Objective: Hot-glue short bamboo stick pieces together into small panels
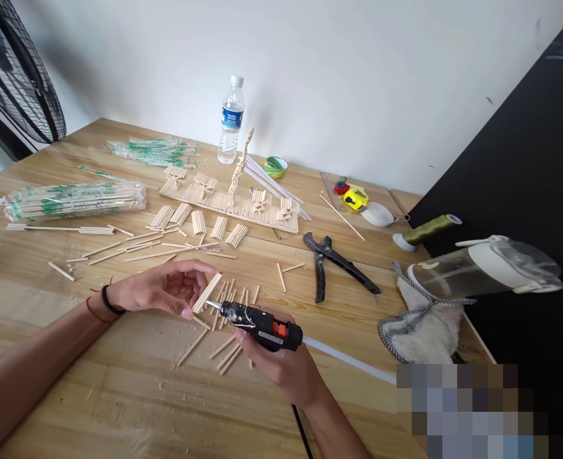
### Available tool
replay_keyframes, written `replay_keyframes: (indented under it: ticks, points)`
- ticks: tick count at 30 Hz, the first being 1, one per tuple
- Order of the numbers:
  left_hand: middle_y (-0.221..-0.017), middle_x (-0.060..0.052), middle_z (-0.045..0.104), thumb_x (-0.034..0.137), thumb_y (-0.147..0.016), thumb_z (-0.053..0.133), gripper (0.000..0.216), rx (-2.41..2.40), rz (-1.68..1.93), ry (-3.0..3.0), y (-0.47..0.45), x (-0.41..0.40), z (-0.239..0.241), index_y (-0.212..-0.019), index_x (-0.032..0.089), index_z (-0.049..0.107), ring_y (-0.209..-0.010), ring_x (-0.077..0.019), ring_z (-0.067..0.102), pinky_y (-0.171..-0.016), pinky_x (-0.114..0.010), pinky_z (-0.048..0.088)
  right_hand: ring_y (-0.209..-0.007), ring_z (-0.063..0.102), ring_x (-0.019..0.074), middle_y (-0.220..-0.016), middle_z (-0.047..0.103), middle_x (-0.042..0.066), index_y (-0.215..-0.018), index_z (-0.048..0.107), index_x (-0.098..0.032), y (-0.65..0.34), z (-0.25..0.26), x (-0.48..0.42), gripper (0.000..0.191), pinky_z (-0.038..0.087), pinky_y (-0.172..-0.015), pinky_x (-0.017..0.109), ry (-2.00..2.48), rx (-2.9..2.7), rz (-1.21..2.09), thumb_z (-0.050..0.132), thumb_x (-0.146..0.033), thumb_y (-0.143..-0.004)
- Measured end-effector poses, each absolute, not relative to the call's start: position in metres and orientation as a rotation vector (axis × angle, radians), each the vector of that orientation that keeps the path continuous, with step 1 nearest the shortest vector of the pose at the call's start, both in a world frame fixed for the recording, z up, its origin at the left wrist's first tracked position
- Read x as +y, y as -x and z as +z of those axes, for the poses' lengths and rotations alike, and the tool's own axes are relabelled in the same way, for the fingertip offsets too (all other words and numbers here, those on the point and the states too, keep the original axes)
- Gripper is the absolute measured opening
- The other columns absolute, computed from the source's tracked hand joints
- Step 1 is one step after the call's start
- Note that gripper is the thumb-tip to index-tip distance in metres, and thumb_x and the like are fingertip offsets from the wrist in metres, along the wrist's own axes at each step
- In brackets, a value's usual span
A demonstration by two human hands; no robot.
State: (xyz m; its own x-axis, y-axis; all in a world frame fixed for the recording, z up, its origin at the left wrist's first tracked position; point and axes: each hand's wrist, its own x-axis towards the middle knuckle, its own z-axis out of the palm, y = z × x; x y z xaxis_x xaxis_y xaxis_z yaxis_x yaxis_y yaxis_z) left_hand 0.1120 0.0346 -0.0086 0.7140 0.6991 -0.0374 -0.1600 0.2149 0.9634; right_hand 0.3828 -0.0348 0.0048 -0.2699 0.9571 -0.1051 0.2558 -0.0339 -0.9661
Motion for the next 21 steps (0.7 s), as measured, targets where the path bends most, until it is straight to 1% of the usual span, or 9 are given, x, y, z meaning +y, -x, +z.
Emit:
replay_keyframes:
  ticks: [3,8,11,14,17,21]
  points:
    - [-0.092,-0.001,0.065,0.013,-0.076,0.091,0.065,0.532,0.631,-1.219,-0.1118,0.0346,-0.0085,-0.135,0.023,0.067,-0.084,-0.0144,0.064,-0.077,-0.028,0.053,-0.068,0.054,0.0191,-0.069,0.057,0.001,-0.072,0.061,-0.023,-0.3833,0.0033,-0.0348,0.033,0.049,-0.064,0.030,1.302,-1.568,1.341,0.072,-0.048,-0.089]
    - [-0.093,-0.001,0.066,0.014,-0.076,0.091,0.065,0.529,0.623,-1.211,-0.1116,0.0349,-0.0092,-0.135,0.024,0.067,-0.084,-0.0145,0.064,-0.076,-0.028,0.052,-0.066,0.052,0.0186,-0.068,0.055,0.000,-0.071,0.062,-0.022,-0.3844,0.0011,-0.0325,0.036,0.047,-0.062,0.030,1.289,-1.613,1.303,0.070,-0.051,-0.090]
    - [-0.094,-0.001,0.065,0.012,-0.076,0.091,0.065,0.523,0.619,-1.218,-0.1116,0.0348,-0.0085,-0.135,0.024,0.067,-0.084,-0.0146,0.063,-0.075,-0.027,0.051,-0.066,0.050,0.0183,-0.069,0.054,0.000,-0.071,0.062,-0.022,-0.3847,0.0012,-0.0312,0.035,0.047,-0.062,0.030,1.265,-1.627,1.285,0.070,-0.049,-0.091]
    - [-0.093,0.000,0.065,0.008,-0.077,0.088,0.065,0.526,0.608,-1.207,-0.1121,0.0339,-0.0056,-0.136,0.023,0.066,-0.084,-0.0142,0.062,-0.077,-0.027,0.050,-0.065,0.048,0.0176,-0.068,0.052,-0.001,-0.070,0.059,-0.022,-0.3849,0.0017,-0.0306,0.034,0.045,-0.062,0.029,1.251,-1.632,1.281,0.070,-0.046,-0.092]
    - [-0.094,0.000,0.064,0.004,-0.078,0.085,0.064,0.540,0.600,-1.193,-0.1129,0.0326,-0.0020,-0.136,0.020,0.065,-0.085,-0.0137,0.061,-0.078,-0.027,0.049,-0.065,0.048,0.0177,-0.067,0.052,-0.001,-0.070,0.060,-0.022,-0.3852,0.0017,-0.0301,0.035,0.044,-0.063,0.030,1.248,-1.633,1.271,0.070,-0.047,-0.092]
    - [-0.094,-0.001,0.064,0.007,-0.077,0.086,0.066,0.547,0.588,-1.206,-0.1134,0.0319,0.0000,-0.138,0.018,0.063,-0.086,-0.0148,0.060,-0.078,-0.028,0.049,-0.065,0.049,0.0179,-0.067,0.052,-0.001,-0.069,0.059,-0.022,-0.3854,0.0010,-0.0295,0.037,0.044,-0.063,0.030,1.253,-1.623,1.254,0.070,-0.049,-0.092]
